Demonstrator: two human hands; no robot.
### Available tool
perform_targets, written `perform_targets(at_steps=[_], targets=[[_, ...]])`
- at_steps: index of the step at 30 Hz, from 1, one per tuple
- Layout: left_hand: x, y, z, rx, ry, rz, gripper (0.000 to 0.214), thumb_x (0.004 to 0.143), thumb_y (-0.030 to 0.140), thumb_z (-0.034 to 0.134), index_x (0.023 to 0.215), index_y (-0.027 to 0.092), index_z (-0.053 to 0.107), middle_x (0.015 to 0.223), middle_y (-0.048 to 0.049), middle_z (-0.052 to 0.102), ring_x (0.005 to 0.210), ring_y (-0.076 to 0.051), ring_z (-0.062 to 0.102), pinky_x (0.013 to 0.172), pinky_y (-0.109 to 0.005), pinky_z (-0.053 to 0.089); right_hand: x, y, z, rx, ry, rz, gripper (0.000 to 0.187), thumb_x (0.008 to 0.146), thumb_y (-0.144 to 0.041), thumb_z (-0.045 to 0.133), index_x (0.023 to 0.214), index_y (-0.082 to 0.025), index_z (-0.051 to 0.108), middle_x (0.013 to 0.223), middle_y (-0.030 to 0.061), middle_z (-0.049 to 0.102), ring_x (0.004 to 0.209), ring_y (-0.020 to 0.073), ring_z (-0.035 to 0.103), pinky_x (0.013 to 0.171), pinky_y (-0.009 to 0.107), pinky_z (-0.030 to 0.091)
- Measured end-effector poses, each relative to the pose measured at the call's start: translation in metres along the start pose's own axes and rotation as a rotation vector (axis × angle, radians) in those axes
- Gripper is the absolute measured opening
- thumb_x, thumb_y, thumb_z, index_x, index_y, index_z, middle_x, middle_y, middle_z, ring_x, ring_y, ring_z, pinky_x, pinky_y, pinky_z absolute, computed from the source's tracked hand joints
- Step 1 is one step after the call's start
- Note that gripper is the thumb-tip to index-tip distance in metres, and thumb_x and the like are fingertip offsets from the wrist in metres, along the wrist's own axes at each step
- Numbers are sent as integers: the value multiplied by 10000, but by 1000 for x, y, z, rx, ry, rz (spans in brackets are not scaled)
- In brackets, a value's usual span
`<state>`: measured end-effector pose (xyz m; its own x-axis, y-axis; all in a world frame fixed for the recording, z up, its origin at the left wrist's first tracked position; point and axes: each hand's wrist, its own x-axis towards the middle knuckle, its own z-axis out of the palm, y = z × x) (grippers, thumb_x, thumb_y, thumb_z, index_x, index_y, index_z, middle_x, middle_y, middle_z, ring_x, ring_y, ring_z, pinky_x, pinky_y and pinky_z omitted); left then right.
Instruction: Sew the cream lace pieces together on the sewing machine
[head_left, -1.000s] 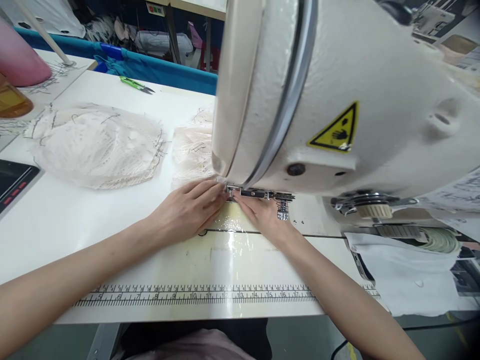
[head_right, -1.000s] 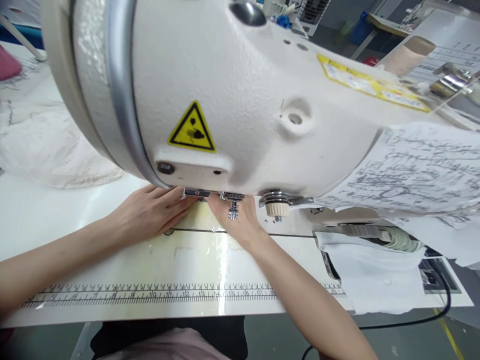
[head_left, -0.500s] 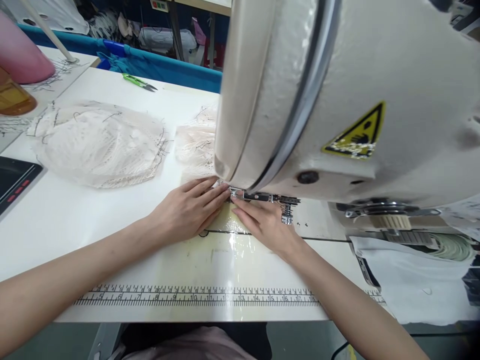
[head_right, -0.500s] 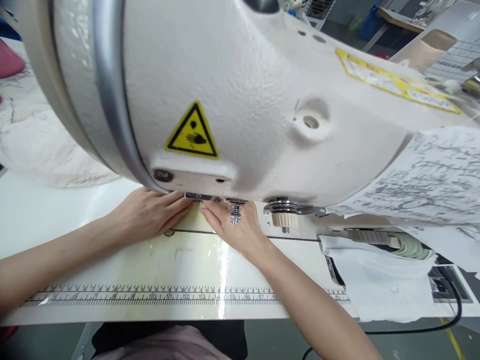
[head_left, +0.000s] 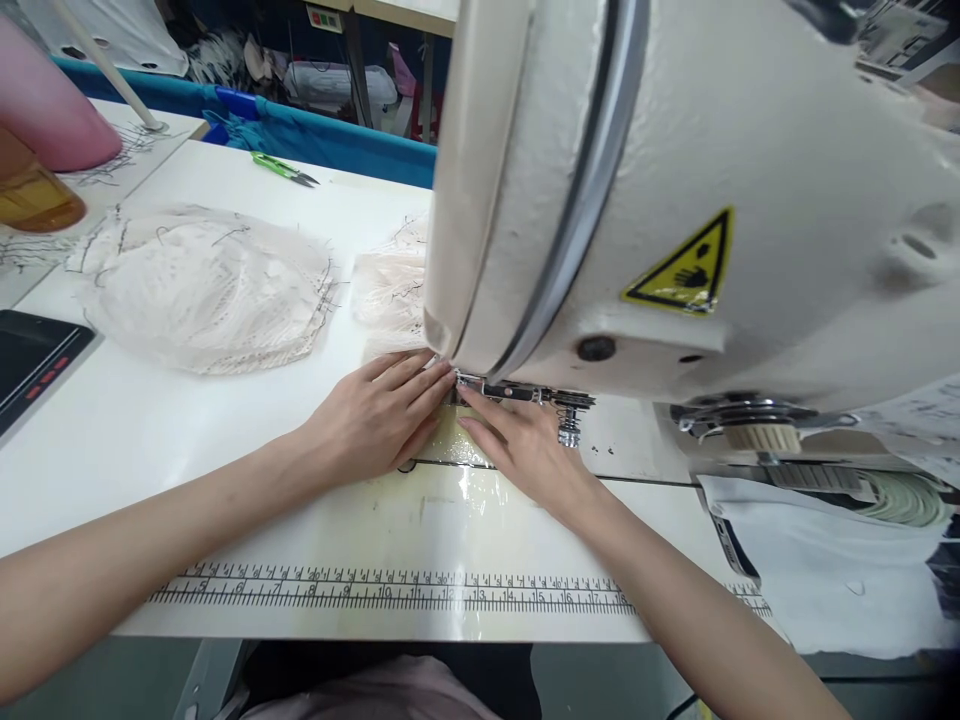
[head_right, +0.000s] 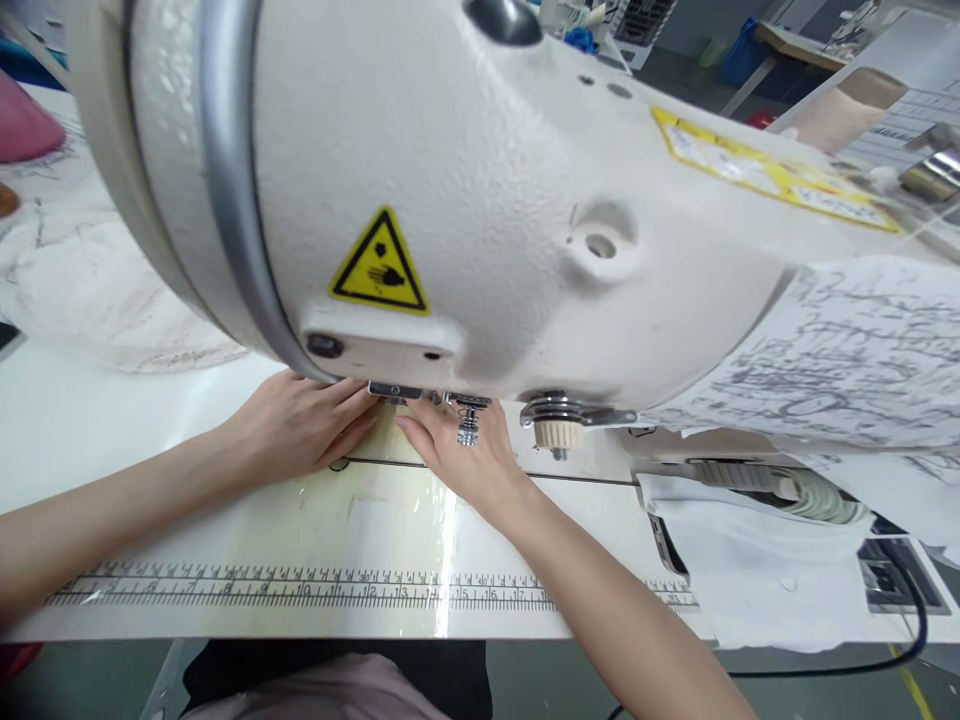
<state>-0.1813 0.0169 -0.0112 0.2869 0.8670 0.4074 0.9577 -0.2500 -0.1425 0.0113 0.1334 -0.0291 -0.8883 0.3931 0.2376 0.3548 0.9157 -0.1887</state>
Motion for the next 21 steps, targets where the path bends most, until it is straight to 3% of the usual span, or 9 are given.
perform_targets(at_steps=[6,13,17,21], targets=[[-2,0,1,-14,-39,-22,349,954,280,450,1188,77,612,1259,-146,638,1269,-308,526,1038,-414,453,0,0,3,-119,28,-54,370,988,-443,440,1278,-275,596,780,36,682,665,168,616,689,332,426],[-4,1,3,-6,-59,-52,369,966,303,436,1202,88,621,1271,-133,633,1274,-299,519,1044,-409,435,4,7,-5,-123,193,-66,262,967,-381,495,1112,-257,675,866,42,732,719,169,631,702,311,429],[-4,7,-1,22,-56,-73,386,974,320,438,1213,73,613,1210,-142,663,1221,-287,558,1004,-405,455,3,17,-2,-73,240,-93,230,956,-311,493,1069,-241,681,922,67,740,759,201,637,761,355,453],[-3,2,-16,85,-31,-49,318,984,322,456,1165,123,625,1083,-86,704,1040,-219,632,870,-342,508,-4,25,3,-192,277,-223,238,926,-210,519,1124,-219,650,1032,86,735,702,197,632,682,349,434]])
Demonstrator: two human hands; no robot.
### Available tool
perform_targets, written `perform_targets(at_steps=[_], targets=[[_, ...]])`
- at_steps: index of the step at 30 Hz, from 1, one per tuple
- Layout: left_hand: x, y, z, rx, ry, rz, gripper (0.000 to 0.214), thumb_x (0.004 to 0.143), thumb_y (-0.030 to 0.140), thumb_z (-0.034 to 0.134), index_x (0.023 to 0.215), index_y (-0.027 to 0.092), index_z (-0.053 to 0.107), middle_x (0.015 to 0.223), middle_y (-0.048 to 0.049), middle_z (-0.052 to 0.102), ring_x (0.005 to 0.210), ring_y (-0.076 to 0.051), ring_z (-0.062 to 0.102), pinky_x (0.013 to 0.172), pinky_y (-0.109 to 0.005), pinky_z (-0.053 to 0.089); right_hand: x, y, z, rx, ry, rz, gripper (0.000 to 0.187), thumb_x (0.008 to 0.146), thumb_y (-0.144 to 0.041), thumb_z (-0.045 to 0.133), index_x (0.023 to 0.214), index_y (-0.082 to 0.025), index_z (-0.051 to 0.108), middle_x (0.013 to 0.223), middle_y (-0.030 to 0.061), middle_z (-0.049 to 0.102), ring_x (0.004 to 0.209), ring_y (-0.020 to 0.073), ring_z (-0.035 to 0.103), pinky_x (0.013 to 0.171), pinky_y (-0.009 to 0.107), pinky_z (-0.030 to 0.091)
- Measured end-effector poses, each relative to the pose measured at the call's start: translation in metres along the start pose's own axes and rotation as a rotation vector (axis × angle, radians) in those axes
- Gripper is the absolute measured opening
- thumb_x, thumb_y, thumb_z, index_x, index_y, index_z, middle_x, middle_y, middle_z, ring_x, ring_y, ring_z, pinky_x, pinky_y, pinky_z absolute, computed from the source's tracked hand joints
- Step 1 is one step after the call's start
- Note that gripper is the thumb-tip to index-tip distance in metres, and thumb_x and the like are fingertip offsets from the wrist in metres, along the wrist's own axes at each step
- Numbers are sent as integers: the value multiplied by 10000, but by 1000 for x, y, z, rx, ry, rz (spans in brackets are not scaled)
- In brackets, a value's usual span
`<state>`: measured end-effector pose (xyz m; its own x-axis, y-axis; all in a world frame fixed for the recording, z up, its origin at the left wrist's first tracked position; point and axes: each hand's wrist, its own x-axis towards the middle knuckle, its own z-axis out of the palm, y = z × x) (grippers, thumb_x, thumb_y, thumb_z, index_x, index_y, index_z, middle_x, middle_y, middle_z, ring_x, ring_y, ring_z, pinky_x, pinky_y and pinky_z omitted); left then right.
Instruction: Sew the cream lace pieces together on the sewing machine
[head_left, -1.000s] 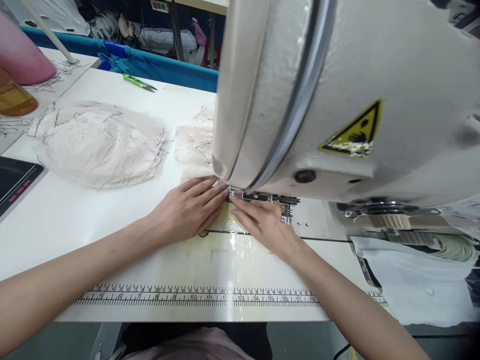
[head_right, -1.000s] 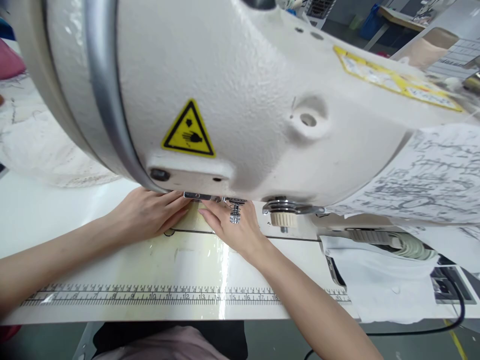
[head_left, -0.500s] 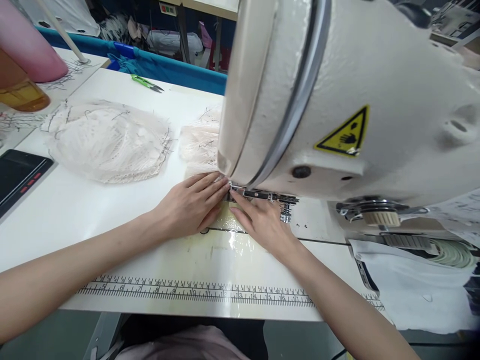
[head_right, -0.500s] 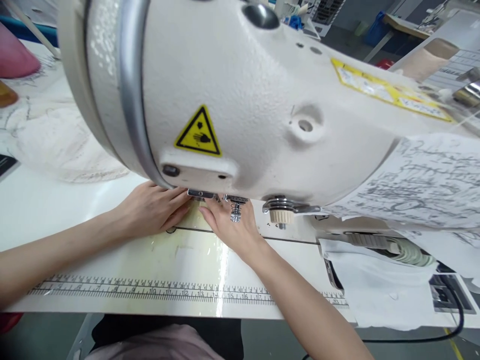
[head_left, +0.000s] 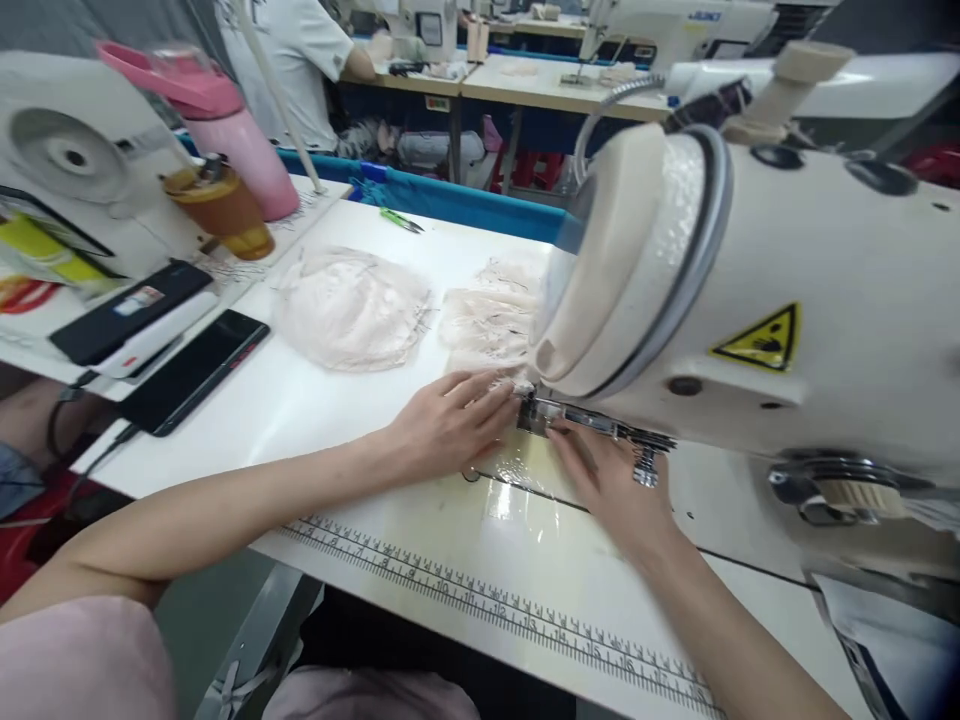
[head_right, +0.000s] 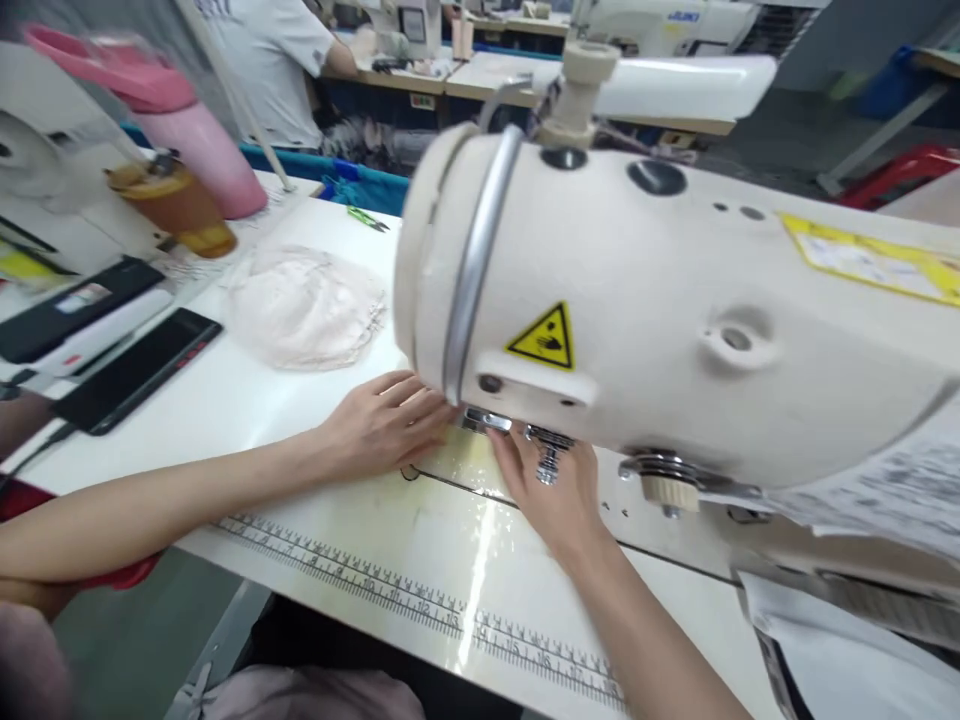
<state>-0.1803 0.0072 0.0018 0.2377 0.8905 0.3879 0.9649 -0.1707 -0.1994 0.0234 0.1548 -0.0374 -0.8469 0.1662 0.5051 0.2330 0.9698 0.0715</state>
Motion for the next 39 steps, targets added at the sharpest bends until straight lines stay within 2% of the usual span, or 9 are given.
perform_targets(at_steps=[2,4,7,11,16,22,28,35,39], targets=[[0,-15,-11,43,-60,-117,254,993,252,431,1058,146,653,973,-55,711,888,-180,644,705,-291,510,-3,2,1,-56,4,-40,268,925,-184,507,1158,-222,633,1068,79,729,671,181,622,642,327,418],[-2,-37,-22,124,-161,-345,242,975,165,418,966,135,658,917,-64,697,799,-176,626,553,-267,442,-4,3,3,-36,21,-7,251,928,-206,512,1147,-223,633,1031,67,738,627,166,604,630,314,413],[-11,-68,-34,263,-303,-647,185,927,199,483,887,131,650,929,-97,672,833,-239,611,458,-290,329,-2,3,7,34,41,56,218,942,-254,495,1098,-233,646,913,51,754,598,165,600,637,318,412],[-23,-83,-32,278,-339,-664,255,931,177,420,807,157,642,873,-84,659,831,-242,602,439,-304,256,4,2,5,58,21,63,248,963,-263,440,1057,-230,667,856,54,757,643,177,651,653,332,403],[-27,-76,-23,290,-315,-656,266,947,283,420,882,148,640,911,-119,652,893,-278,589,482,-320,280,13,-1,-5,66,32,55,221,951,-293,514,1015,-187,697,833,36,759,683,169,684,662,306,405],[-24,-78,-21,252,-279,-706,290,921,190,372,858,149,652,891,-127,665,889,-278,602,515,-317,306,16,-2,-6,83,84,78,207,949,-303,535,960,-230,728,780,5,752,652,141,667,645,293,398],[-27,-89,-38,124,-197,-814,249,866,262,441,841,216,684,889,-48,715,797,-227,638,547,-294,364,17,-2,-9,103,105,80,195,938,-291,549,959,-233,735,758,12,736,665,150,655,651,294,407],[-37,-110,-59,-377,15,-1024,149,749,313,589,726,209,693,752,8,711,740,-165,632,673,-253,470,19,-3,-12,117,77,90,209,944,-287,529,957,-244,733,766,16,724,669,152,636,645,295,398],[-43,-122,-74,-391,128,-1054,232,807,362,556,807,158,666,774,18,683,702,-114,607,646,-220,517,19,-4,-14,114,81,81,234,955,-277,504,986,-232,731,747,24,718,690,158,638,673,299,412]])
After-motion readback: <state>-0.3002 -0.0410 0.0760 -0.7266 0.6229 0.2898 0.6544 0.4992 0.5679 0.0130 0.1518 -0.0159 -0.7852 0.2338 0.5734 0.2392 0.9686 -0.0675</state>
